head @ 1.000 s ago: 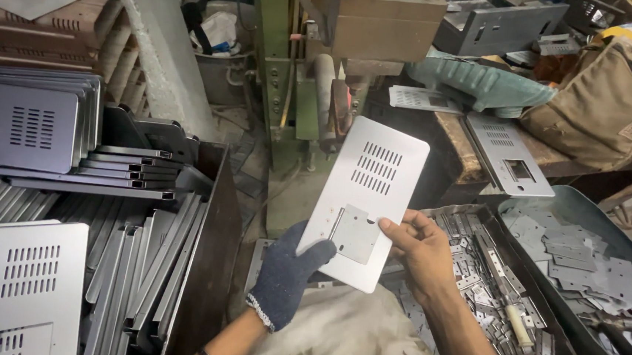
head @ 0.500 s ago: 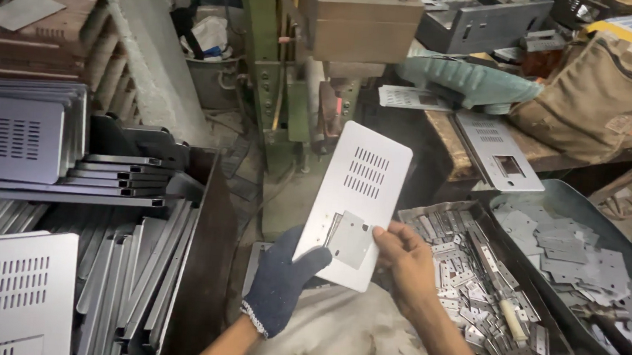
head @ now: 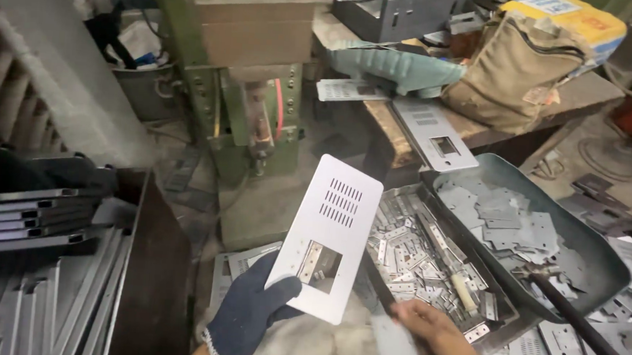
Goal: The worker aligns a small metal bracket onto a larger metal panel and uses a spot welder to join them.
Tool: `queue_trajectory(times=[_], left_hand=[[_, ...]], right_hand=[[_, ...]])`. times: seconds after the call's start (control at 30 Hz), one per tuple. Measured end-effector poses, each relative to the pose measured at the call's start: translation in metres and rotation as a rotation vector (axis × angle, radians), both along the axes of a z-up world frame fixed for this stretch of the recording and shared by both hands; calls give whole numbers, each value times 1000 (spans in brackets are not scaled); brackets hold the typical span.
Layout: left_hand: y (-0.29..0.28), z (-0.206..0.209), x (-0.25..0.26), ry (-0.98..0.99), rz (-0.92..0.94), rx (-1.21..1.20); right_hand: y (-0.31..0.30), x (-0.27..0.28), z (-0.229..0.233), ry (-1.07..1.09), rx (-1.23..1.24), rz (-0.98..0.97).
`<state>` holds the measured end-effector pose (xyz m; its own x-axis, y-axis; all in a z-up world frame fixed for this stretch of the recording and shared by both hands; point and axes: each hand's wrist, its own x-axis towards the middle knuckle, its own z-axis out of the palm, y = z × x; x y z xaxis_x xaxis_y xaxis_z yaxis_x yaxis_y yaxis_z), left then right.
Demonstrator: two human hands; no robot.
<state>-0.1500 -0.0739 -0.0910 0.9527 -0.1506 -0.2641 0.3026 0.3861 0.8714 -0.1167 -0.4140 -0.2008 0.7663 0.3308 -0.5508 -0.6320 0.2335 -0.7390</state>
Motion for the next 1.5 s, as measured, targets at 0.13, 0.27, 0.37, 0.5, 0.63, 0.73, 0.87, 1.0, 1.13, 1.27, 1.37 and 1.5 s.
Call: queue_trajectory(times=[0.13,0.27,0.37,0.5,0.63,0.73,0.87,1.0,1.13,1.27,1.37,1.5], left_hand=[[-3,-2,3,66,13,-83],[-1,-8,6,77,61,36],[-6,-8,12,153,121,24],[-11,-4,13,168,131,25],[-3,-16,9,172,140,-44],[1,-28,4,198,179,-2],[9,-40,2,240,241,88],[13,-49,3,280,282,167],[13,-40,4,325,251,149],[13,-28,1,257,222,104],[17,-25,4,217,206,90],[16,-8,7,218,155,24]], right_hand=[[-120,3,3,-341,-435,527],[-204,38,-10,-166,-901,420],[-223,91,-3,-477,-1341,142],[-222,159,-2,-524,-1315,-190],[-210,219,-34,-549,-1824,-38],[-171,222,-10,-322,-1835,8],[-182,241,-8,-219,-1814,-18],[-200,238,-5,-229,-1753,83],[-212,221,-13,-179,-1793,278],[-259,227,-33,-386,-1347,91],[-218,196,36,-417,-842,-199],[-146,166,100,-384,-252,-401]])
